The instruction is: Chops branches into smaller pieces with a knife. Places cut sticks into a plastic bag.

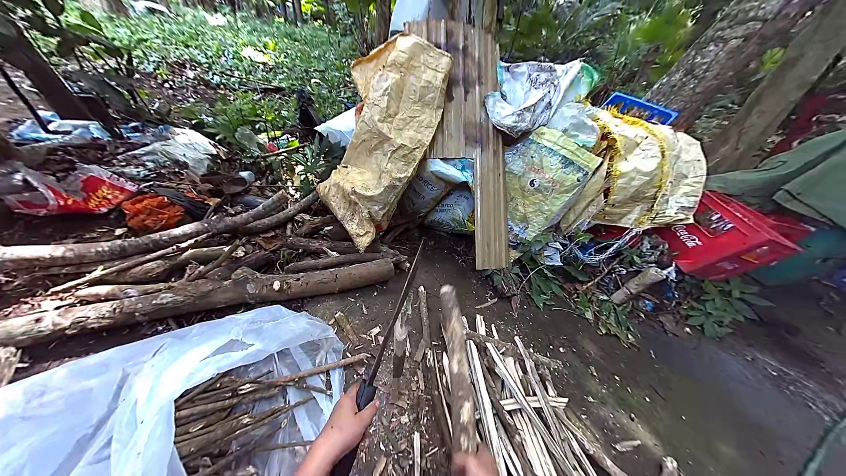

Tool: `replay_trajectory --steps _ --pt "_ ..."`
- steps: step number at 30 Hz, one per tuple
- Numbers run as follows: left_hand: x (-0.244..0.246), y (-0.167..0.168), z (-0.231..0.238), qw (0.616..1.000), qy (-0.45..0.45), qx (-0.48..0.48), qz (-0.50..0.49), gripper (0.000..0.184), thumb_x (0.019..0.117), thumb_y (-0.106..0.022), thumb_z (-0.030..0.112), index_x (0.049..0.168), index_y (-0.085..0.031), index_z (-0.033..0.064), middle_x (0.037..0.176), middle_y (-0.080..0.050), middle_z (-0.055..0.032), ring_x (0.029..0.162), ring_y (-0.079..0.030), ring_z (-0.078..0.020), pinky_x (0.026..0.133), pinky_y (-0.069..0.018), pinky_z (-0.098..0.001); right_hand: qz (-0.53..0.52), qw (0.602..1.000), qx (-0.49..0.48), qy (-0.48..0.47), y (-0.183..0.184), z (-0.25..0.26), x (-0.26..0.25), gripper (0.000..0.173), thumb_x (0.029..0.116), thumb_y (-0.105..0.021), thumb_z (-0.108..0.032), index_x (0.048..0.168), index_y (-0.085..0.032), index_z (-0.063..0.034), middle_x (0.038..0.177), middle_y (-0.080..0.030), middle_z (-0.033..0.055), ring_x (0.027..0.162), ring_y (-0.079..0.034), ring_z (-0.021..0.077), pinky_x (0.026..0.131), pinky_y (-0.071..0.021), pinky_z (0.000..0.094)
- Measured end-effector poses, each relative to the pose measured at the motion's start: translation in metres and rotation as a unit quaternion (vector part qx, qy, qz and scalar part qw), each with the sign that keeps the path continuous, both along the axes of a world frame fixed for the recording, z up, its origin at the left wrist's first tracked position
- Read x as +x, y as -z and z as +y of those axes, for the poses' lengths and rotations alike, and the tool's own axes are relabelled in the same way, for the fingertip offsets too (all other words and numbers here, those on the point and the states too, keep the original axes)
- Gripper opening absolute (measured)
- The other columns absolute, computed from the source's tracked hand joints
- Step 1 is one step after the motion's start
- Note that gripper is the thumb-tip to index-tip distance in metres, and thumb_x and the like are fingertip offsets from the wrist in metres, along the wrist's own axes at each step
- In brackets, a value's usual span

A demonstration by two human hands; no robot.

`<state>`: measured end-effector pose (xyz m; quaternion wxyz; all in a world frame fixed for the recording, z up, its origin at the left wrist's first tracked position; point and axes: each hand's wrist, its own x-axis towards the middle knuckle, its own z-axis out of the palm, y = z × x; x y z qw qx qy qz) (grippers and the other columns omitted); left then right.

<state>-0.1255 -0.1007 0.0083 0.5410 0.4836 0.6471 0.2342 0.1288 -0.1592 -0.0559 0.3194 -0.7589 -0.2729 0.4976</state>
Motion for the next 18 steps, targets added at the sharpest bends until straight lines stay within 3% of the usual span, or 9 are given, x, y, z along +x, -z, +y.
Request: replay_trajectory --steps 2,4,7,10,12,14,15,16,18 --pt "0.001 -0.001 -0.002 1.0 0.008 0.002 0.007 0.038 0.104 -0.061 0.021 0.132 -0.051 -0.0027 0.085 -0.061 -0.0125 0.065 -0.061 -0.019 0.068 -0.0555 -0.0372 0.014 0.988 0.151 0.018 -0.061 0.017 0.011 0.07 0.0648 -0.075 0.006 0.131 -0.052 0.0096 0.104 -0.065 0.0255 0.087 -0.066 0.0332 0.075 -0.056 0.053" --pt "0.002 -0.002 -0.004 1.0 0.017 0.003 0.014 0.04 0.1043 -0.061 0.022 0.133 -0.05 -0.0034 0.089 -0.062 -0.0149 0.068 -0.063 -0.0208 0.071 -0.0561 -0.0388 -0.012 0.947 0.317 0.04 -0.133 0.041 0.021 0.075 0.0639 -0.078 -0.007 0.132 -0.05 0.009 0.101 -0.066 0.0195 0.083 -0.068 0.0243 0.073 -0.0586 0.0442" --pt "0.004 -0.003 -0.007 0.999 0.031 0.006 0.031 0.045 0.1046 -0.061 0.025 0.137 -0.049 -0.0041 0.094 -0.064 -0.0184 0.074 -0.065 -0.0248 0.076 -0.0564 -0.043 -0.058 0.849 0.52 0.071 -0.248 0.069 0.028 0.089 0.0663 -0.083 -0.016 0.139 -0.039 0.0108 0.104 -0.064 0.0107 0.086 -0.068 0.01 0.078 -0.06 0.0298" --pt "0.007 -0.005 -0.008 0.999 0.036 0.0 0.041 0.045 0.1047 -0.061 0.026 0.136 -0.049 -0.0043 0.095 -0.064 -0.0193 0.075 -0.066 -0.0258 0.078 -0.0564 -0.0438 -0.145 0.753 0.638 0.072 -0.298 0.087 0.028 0.081 0.0657 -0.081 -0.017 0.13 -0.042 0.012 0.102 -0.063 0.0066 0.089 -0.067 0.003 0.082 -0.0577 0.0214" --pt "0.007 -0.005 -0.011 0.998 0.04 0.001 0.046 0.044 0.1048 -0.06 0.026 0.135 -0.05 -0.004 0.095 -0.064 -0.0187 0.075 -0.066 -0.0251 0.077 -0.0565 -0.043 -0.218 0.794 0.568 0.005 -0.278 0.075 0.023 0.082 0.066 -0.083 -0.015 0.131 -0.045 0.0167 0.102 -0.067 0.0159 0.09 -0.069 0.0135 0.083 -0.0592 0.0312" --pt "0.004 -0.006 -0.012 0.998 0.041 0.005 0.052 0.043 0.1046 -0.061 0.026 0.135 -0.051 -0.003 0.095 -0.064 -0.0184 0.075 -0.066 -0.0252 0.077 -0.0567 -0.0436 -0.309 0.89 0.304 -0.141 -0.234 0.056 0.021 0.083 0.0704 -0.087 -0.014 0.139 -0.046 0.0101 0.108 -0.068 0.0241 0.099 -0.07 0.0315 0.09 -0.0571 0.0492" --pt "0.004 -0.007 -0.013 0.997 0.041 0.003 0.057 0.044 0.1044 -0.061 0.027 0.135 -0.051 -0.0023 0.096 -0.065 -0.0186 0.076 -0.066 -0.0261 0.078 -0.0567 -0.0448 -0.359 0.895 0.124 -0.232 -0.211 0.056 0.022 0.082 0.0759 -0.085 -0.019 0.144 -0.044 0.0024 0.114 -0.068 0.0245 0.107 -0.068 0.0372 0.093 -0.0547 0.0556" --pt "0.005 -0.007 -0.014 0.997 0.038 0.0 0.06 0.045 0.1041 -0.061 0.028 0.136 -0.052 -0.002 0.098 -0.066 -0.0194 0.078 -0.067 -0.0274 0.079 -0.0566 -0.0464 -0.393 0.87 -0.002 -0.298 -0.188 0.058 0.023 0.082 0.0778 -0.082 -0.025 0.146 -0.042 -0.0024 0.12 -0.067 0.0241 0.112 -0.068 0.0406 0.093 -0.0541 0.0597" --pt "0.005 -0.012 -0.008 0.997 0.03 -0.008 0.065 0.044 0.1052 -0.06 0.029 0.136 -0.052 -0.0018 0.099 -0.065 -0.0192 0.078 -0.066 -0.0266 0.079 -0.0559 -0.0456 -0.365 0.867 -0.071 -0.332 -0.159 0.062 0.028 0.084 0.0754 -0.084 -0.028 0.146 -0.045 -0.0047 0.123 -0.066 0.0246 0.114 -0.066 0.0426 0.093 -0.0524 0.0631"
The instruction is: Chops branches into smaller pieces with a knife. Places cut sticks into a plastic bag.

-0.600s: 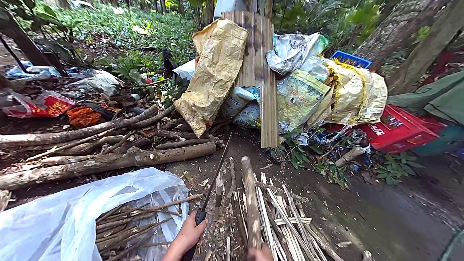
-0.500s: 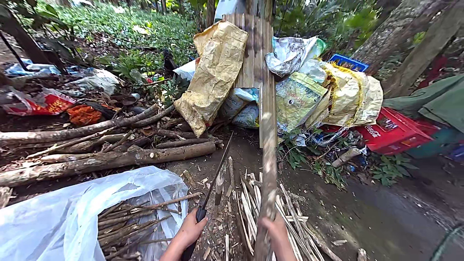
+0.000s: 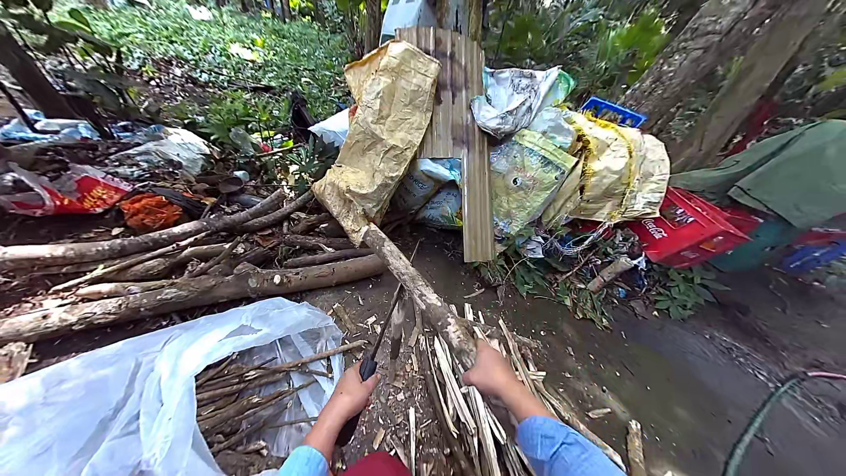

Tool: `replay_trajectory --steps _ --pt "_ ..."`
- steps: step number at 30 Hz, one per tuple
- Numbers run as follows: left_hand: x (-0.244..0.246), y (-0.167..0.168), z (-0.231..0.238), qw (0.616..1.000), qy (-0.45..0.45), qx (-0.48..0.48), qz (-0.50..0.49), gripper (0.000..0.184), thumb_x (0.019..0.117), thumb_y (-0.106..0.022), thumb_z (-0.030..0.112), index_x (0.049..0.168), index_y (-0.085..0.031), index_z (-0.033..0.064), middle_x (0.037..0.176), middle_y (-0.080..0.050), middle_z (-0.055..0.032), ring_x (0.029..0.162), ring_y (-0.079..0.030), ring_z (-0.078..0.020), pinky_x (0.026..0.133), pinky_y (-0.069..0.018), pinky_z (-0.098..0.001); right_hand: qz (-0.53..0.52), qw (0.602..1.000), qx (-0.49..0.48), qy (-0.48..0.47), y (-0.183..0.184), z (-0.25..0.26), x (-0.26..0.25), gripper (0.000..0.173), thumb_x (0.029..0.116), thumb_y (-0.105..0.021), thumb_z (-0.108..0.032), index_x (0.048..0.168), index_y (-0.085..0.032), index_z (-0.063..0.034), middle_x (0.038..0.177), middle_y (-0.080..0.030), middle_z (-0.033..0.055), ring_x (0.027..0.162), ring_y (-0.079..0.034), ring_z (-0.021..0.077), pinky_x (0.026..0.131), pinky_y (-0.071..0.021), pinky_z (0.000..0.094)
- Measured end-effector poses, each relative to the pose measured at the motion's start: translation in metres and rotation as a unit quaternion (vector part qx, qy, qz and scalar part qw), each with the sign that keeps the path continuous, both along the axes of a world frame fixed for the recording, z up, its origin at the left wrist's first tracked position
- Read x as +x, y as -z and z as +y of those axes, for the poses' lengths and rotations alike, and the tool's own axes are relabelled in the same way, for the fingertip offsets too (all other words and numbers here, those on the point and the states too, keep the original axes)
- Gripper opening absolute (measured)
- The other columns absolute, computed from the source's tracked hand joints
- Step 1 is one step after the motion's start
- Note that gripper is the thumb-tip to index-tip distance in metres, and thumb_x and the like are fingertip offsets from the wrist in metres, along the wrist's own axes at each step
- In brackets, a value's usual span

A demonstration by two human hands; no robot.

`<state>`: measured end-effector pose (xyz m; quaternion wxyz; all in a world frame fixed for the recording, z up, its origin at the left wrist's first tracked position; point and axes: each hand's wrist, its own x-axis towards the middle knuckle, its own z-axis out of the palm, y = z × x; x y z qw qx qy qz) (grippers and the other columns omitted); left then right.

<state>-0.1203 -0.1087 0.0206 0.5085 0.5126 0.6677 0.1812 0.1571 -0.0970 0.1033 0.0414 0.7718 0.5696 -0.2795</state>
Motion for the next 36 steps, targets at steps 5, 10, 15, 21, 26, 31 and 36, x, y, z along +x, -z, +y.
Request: replay_trajectory --steps 5,10,15,21,26,31,36 --pt "0.001 -0.007 0.007 1.0 0.015 -0.022 0.017 0.046 0.1047 -0.062 0.03 0.136 -0.052 -0.0025 0.105 -0.064 -0.0213 0.082 -0.066 -0.0277 0.082 -0.055 -0.0456 0.271 0.959 0.062 0.064 -0.004 -0.017 0.001 0.072 0.0683 -0.085 0.0 0.133 -0.055 0.0013 0.115 -0.067 0.0225 0.105 -0.067 0.0333 0.091 -0.0545 0.0523" --pt "0.003 -0.002 0.006 0.999 0.025 -0.024 0.021 0.047 0.1036 -0.063 0.03 0.135 -0.053 -0.0027 0.104 -0.065 -0.0214 0.084 -0.067 -0.0291 0.083 -0.0552 -0.0472 0.321 0.887 0.33 0.024 -0.132 -0.027 0.01 0.072 0.0633 -0.084 -0.006 0.129 -0.056 0.0015 0.104 -0.068 0.0142 0.09 -0.068 0.0225 0.079 -0.0591 0.0445" --pt "0.002 -0.003 0.007 0.999 0.026 -0.029 0.02 0.047 0.1034 -0.063 0.03 0.137 -0.053 -0.0026 0.107 -0.066 -0.0233 0.086 -0.068 -0.0309 0.085 -0.0552 -0.0488 0.312 0.712 0.629 0.002 -0.194 0.007 0.001 0.082 0.0642 -0.081 -0.016 0.135 -0.044 -0.0014 0.106 -0.065 0.0017 0.091 -0.068 0.0043 0.08 -0.0606 0.0273" --pt "0.003 0.002 -0.002 0.999 0.024 -0.038 0.013 0.048 0.1026 -0.065 0.029 0.137 -0.052 -0.0016 0.103 -0.065 -0.02 0.081 -0.067 -0.0272 0.081 -0.0565 -0.0454 -0.025 0.998 0.058 -0.017 -0.018 0.005 -0.016 0.085 0.0771 -0.082 -0.025 0.148 -0.041 -0.0015 0.126 -0.065 0.0253 0.116 -0.066 0.0414 0.095 -0.0533 0.0604" --pt "0.008 0.003 -0.001 0.996 0.055 -0.048 0.049 0.053 0.1015 -0.066 0.03 0.141 -0.051 -0.0017 0.113 -0.065 -0.0249 0.091 -0.068 -0.0328 0.088 -0.055 -0.0503 0.208 0.976 0.025 0.056 0.014 -0.003 0.004 0.074 0.0714 -0.087 -0.008 0.137 -0.054 0.0008 0.121 -0.065 0.0248 0.114 -0.064 0.0369 0.098 -0.0507 0.0567" --pt "0.003 0.004 -0.004 0.994 0.076 -0.057 0.049 0.05 0.1024 -0.065 0.029 0.139 -0.051 -0.0018 0.108 -0.065 -0.0225 0.086 -0.067 -0.0295 0.085 -0.0551 -0.0473 0.323 0.915 0.237 0.049 -0.091 -0.021 0.021 0.071 0.0658 -0.083 0.001 0.131 -0.056 0.0019 0.107 -0.067 0.0183 0.094 -0.068 0.0277 0.082 -0.0584 0.0481" --pt "-0.002 0.007 -0.001 0.994 0.068 -0.068 0.047 0.049 0.1018 -0.066 0.029 0.137 -0.053 -0.0015 0.106 -0.066 -0.0224 0.085 -0.067 -0.03 0.084 -0.0553 -0.0482 0.275 0.765 0.581 0.028 -0.168 0.013 0.029 0.084 0.0627 -0.082 -0.016 0.137 -0.045 0.0019 0.11 -0.065 0.01 0.095 -0.067 0.0115 0.083 -0.0584 0.0348"
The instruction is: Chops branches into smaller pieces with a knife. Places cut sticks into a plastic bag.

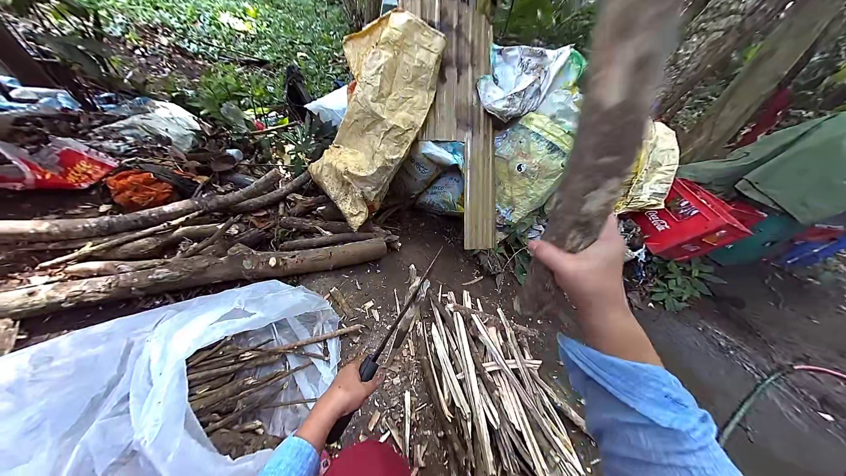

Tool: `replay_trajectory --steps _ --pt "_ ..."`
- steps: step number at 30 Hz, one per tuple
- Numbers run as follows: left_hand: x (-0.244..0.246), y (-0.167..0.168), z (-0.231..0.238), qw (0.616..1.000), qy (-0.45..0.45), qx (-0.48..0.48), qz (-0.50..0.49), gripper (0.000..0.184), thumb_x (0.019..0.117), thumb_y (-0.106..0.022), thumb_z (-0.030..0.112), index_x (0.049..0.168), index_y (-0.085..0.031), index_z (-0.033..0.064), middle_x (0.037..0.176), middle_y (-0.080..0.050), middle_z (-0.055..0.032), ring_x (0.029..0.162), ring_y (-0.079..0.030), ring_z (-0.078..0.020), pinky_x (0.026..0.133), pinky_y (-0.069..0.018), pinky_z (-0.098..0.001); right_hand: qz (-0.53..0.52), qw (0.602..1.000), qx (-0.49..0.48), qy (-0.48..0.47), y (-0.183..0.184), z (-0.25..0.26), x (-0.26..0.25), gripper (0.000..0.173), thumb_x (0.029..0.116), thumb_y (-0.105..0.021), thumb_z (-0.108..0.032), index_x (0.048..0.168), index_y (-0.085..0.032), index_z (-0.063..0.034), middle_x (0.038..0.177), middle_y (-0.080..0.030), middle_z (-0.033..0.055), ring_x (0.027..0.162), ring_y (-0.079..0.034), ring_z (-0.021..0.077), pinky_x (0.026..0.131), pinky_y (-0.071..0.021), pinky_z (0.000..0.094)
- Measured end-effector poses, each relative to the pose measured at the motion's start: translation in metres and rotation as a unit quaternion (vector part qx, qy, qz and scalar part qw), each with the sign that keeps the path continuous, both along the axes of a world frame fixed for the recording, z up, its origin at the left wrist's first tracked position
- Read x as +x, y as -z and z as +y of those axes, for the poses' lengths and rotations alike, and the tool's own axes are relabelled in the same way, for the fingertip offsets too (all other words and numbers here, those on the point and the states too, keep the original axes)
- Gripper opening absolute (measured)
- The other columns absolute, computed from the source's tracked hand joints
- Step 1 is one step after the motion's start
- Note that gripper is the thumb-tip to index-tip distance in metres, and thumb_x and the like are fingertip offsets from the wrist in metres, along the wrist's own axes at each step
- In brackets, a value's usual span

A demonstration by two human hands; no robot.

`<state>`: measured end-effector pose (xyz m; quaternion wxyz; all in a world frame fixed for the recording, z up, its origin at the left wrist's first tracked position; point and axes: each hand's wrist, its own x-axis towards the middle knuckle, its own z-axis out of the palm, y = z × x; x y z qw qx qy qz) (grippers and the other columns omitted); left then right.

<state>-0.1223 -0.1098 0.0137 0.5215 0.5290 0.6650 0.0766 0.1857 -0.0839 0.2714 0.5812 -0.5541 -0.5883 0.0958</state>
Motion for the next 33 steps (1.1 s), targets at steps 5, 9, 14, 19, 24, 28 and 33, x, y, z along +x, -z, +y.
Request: replay_trajectory --steps 5,9,14,19,24,28,33 --pt "-0.01 0.003 -0.003 1.0 -0.008 0.002 -0.002 0.047 0.1006 -0.067 0.027 0.135 -0.054 -0.0015 0.103 -0.066 -0.0202 0.083 -0.066 -0.0272 0.082 -0.0555 -0.0458 -0.103 0.95 -0.293 0.039 0.123 0.002 -0.014 0.093 0.0719 -0.088 -0.013 0.146 -0.038 0.0113 0.12 -0.064 0.0296 0.11 -0.067 0.0372 0.097 -0.0539 0.0528" --pt "-0.008 -0.007 0.011 0.999 0.017 0.006 0.037 0.048 0.0984 -0.068 0.025 0.135 -0.055 -0.0024 0.106 -0.067 -0.0232 0.088 -0.068 -0.0323 0.086 -0.0554 -0.0513 -0.18 0.793 -0.581 0.018 0.229 0.01 -0.015 0.087 0.0754 -0.085 -0.024 0.147 -0.043 -0.0001 0.123 -0.066 0.0263 0.116 -0.066 0.042 0.097 -0.0517 0.0612" --pt "-0.008 -0.011 0.016 0.998 0.027 -0.018 0.054 0.051 0.0996 -0.068 0.026 0.14 -0.05 -0.0008 0.105 -0.065 -0.02 0.083 -0.066 -0.0263 0.082 -0.0553 -0.0444 0.087 0.867 -0.489 -0.034 0.209 -0.003 -0.011 0.067 0.07 -0.085 0.001 0.13 -0.057 0.0047 0.113 -0.066 0.0253 0.103 -0.065 0.0356 0.089 -0.053 0.0546" --pt "-0.018 -0.001 0.007 0.999 -0.004 -0.029 0.04 0.047 0.0999 -0.067 0.024 0.137 -0.052 -0.0011 0.102 -0.064 -0.0176 0.078 -0.064 -0.0238 0.079 -0.0549 -0.0426 0.062 0.967 -0.245 -0.034 0.075 -0.004 0.009 0.072 0.0704 -0.083 -0.002 0.135 -0.052 0.0058 0.11 -0.065 0.022 0.096 -0.067 0.0295 0.083 -0.0575 0.0499" --pt "-0.018 -0.004 0.01 0.998 -0.021 -0.038 0.041 0.047 0.0989 -0.068 0.022 0.137 -0.052 0.0006 0.1 -0.064 -0.0159 0.075 -0.064 -0.0214 0.076 -0.0556 -0.04 0.055 0.993 0.105 0.005 0.02 0.034 0.01 0.089 0.0652 -0.082 -0.014 0.141 -0.039 0.0029 0.117 -0.062 0.0085 0.103 -0.066 0.0071 0.091 -0.0575 0.0289" --pt "-0.024 0.005 0.007 0.998 -0.017 -0.033 0.045 0.045 0.0994 -0.067 0.022 0.136 -0.053 0.0006 0.099 -0.065 -0.016 0.076 -0.065 -0.0225 0.077 -0.0553 -0.0417 -0.048 0.966 -0.253 0.015 0.142 0.02 -0.014 0.095 0.0692 -0.087 -0.01 0.147 -0.037 0.0108 0.121 -0.064 0.028 0.109 -0.066 0.0337 0.096 -0.0543 0.05" --pt "-0.005 0.008 0.012 0.996 0.0 -0.008 0.086 0.047 0.0962 -0.068 0.021 0.135 -0.057 -0.002 0.116 -0.067 -0.0257 0.1 -0.069 -0.0365 0.093 -0.0541 -0.055 -0.118 0.802 -0.585 -0.014 0.255 0.021 -0.026 0.081 0.0745 -0.086 -0.019 0.143 -0.047 0.0001 0.123 -0.066 0.0261 0.116 -0.065 0.0411 0.097 -0.0513 0.0605"
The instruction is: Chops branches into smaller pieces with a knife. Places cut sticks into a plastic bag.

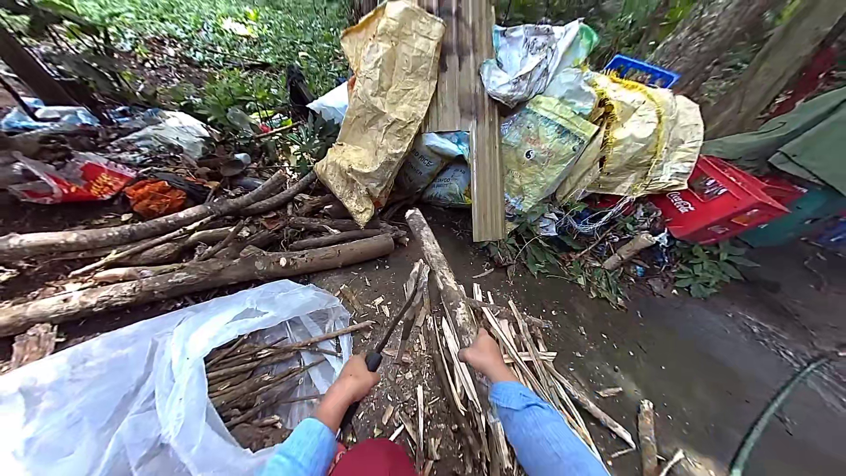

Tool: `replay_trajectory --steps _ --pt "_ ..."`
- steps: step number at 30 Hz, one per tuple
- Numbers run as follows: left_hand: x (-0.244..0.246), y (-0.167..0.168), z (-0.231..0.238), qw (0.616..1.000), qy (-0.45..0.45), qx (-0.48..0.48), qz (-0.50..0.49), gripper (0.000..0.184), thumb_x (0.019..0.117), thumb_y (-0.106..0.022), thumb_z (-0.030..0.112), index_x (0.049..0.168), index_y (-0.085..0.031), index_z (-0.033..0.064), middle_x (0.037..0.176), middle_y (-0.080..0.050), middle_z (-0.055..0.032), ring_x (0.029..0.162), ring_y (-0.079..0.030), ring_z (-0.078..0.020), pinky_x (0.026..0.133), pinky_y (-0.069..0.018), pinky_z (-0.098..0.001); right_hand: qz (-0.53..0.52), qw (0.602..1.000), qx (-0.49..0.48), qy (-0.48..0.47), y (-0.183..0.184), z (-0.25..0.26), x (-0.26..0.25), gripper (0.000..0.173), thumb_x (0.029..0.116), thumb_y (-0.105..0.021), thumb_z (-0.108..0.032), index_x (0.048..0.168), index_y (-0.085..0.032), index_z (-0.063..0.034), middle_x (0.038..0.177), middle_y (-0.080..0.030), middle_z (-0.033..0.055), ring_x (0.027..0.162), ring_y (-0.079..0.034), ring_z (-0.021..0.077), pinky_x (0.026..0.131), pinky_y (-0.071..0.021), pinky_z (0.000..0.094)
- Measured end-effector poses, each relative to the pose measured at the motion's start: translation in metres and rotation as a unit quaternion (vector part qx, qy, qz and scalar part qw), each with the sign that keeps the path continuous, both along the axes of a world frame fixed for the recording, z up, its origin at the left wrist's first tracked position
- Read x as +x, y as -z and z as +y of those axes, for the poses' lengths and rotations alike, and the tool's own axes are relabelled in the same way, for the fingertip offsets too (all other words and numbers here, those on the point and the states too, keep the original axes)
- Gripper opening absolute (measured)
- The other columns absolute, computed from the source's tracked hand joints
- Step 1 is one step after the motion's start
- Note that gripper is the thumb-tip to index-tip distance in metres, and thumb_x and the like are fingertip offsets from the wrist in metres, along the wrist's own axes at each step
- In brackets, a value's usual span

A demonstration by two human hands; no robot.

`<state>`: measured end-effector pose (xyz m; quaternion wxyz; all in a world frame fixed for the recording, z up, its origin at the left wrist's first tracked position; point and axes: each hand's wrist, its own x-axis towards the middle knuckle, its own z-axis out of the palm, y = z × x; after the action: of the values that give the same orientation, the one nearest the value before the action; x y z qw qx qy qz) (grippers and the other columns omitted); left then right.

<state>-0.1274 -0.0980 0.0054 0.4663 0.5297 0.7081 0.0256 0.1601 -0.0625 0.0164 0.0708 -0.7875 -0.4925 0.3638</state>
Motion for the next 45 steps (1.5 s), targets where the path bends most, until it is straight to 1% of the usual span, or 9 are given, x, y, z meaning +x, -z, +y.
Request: replay_trajectory --steps 8,13,15,19,23,31,37,41,45 --pt "0.014 0.018 0.002 0.998 0.059 -0.011 0.024 0.05 0.0964 -0.069 0.022 0.137 -0.055 -0.0042 0.123 -0.064 -0.0296 0.114 -0.064 -0.0417 0.1 -0.0493 -0.0585 0.146 0.954 0.259 0.035 -0.156 -0.019 0.046 0.067 0.0727 -0.083 -0.002 0.133 -0.054 0.0029 0.111 -0.066 0.0219 0.097 -0.067 0.0313 0.084 -0.057 0.0514" --pt "0.007 0.026 0.006 0.999 0.031 -0.022 0.005 0.047 0.0947 -0.07 0.022 0.133 -0.058 -0.0022 0.114 -0.067 -0.0259 0.1 -0.069 -0.0375 0.092 -0.0536 -0.0563 0.123 0.79 0.599 0.039 -0.233 0.006 0.067 0.085 0.0656 -0.083 -0.014 0.139 -0.043 0.0011 0.113 -0.064 0.0094 0.098 -0.067 0.0111 0.086 -0.0591 0.0341" --pt "0.005 0.027 0.007 0.999 0.026 -0.023 -0.004 0.045 0.0953 -0.07 0.021 0.132 -0.058 -0.0022 0.112 -0.067 -0.0253 0.097 -0.069 -0.0363 0.091 -0.054 -0.055 0.143 0.758 0.635 0.042 -0.211 0.014 0.052 0.091 0.0669 -0.083 -0.015 0.143 -0.036 0.0056 0.116 -0.062 0.0097 0.101 -0.066 0.0078 0.089 -0.0583 0.0285" --pt "-0.004 0.031 0.004 1.0 0.014 -0.01 -0.013 0.044 0.095 -0.07 0.02 0.131 -0.059 -0.0023 0.11 -0.067 -0.0245 0.095 -0.068 -0.0351 0.09 -0.0538 -0.054 0.014 0.982 0.188 0.029 -0.047 -0.013 0.029 0.094 0.0732 -0.087 -0.014 0.15 -0.038 0.0068 0.125 -0.064 0.0286 0.115 -0.065 0.0388 0.099 -0.0524 0.0563" --pt "0.009 0.011 0.021 0.996 0.069 -0.029 0.056 0.047 0.0966 -0.067 0.021 0.135 -0.057 -0.0041 0.12 -0.066 -0.0277 0.109 -0.067 -0.0397 0.097 -0.0514 -0.0576 0.019 0.998 -0.022 0.053 0.036 -0.025 0.017 0.085 0.0739 -0.086 -0.018 0.146 -0.045 -0.0006 0.122 -0.066 0.0263 0.115 -0.066 0.0418 0.096 -0.0519 0.0616" --pt "0.001 0.042 0.011 0.996 0.072 -0.023 0.046 0.05 0.0955 -0.07 0.024 0.136 -0.058 -0.003 0.119 -0.066 -0.0282 0.11 -0.066 -0.0409 0.098 -0.05 -0.0588 0.157 0.946 0.272 0.082 -0.12 -0.018 0.057 0.071 0.0708 -0.083 0.0 0.135 -0.052 0.006 0.112 -0.066 0.0237 0.098 -0.067 0.0323 0.086 -0.0568 0.0517" --pt "-0.013 0.054 0.01 0.998 0.046 -0.039 0.024 0.048 0.0969 -0.071 0.026 0.132 -0.059 -0.004 0.116 -0.066 -0.0273 0.105 -0.068 -0.0383 0.097 -0.0515 -0.0559 0.162 0.805 0.563 0.093 -0.178 0.015 0.055 0.091 0.0654 -0.083 -0.008 0.144 -0.038 0.0034 0.117 -0.062 0.0141 0.102 -0.067 0.0152 0.089 -0.0581 0.0356" --pt "-0.02 0.055 0.004 0.999 0.025 -0.037 0.024 0.043 0.0953 -0.07 0.019 0.13 -0.061 -0.0028 0.113 -0.068 -0.0261 0.1 -0.069 -0.0374 0.093 -0.0533 -0.0552 0.013 0.983 0.177 0.034 -0.047 -0.017 0.017 0.092 0.0724 -0.087 -0.015 0.148 -0.039 0.008 0.124 -0.064 0.0285 0.115 -0.065 0.0388 0.099 -0.0521 0.0554" --pt "-0.024 0.069 -0.012 0.974 0.124 -0.101 0.16 0.048 0.0938 -0.07 0.029 0.128 -0.063 -0.0041 0.127 -0.066 -0.0275 0.121 -0.063 -0.0427 0.102 -0.0496 -0.0622 -0.039 0.987 -0.147 -0.049 0.067 -0.063 -0.002 0.072 0.0772 -0.084 -0.028 0.137 -0.057 -0.0006 0.126 -0.067 0.0252 0.118 -0.065 0.0419 0.097 -0.0514 0.0636"
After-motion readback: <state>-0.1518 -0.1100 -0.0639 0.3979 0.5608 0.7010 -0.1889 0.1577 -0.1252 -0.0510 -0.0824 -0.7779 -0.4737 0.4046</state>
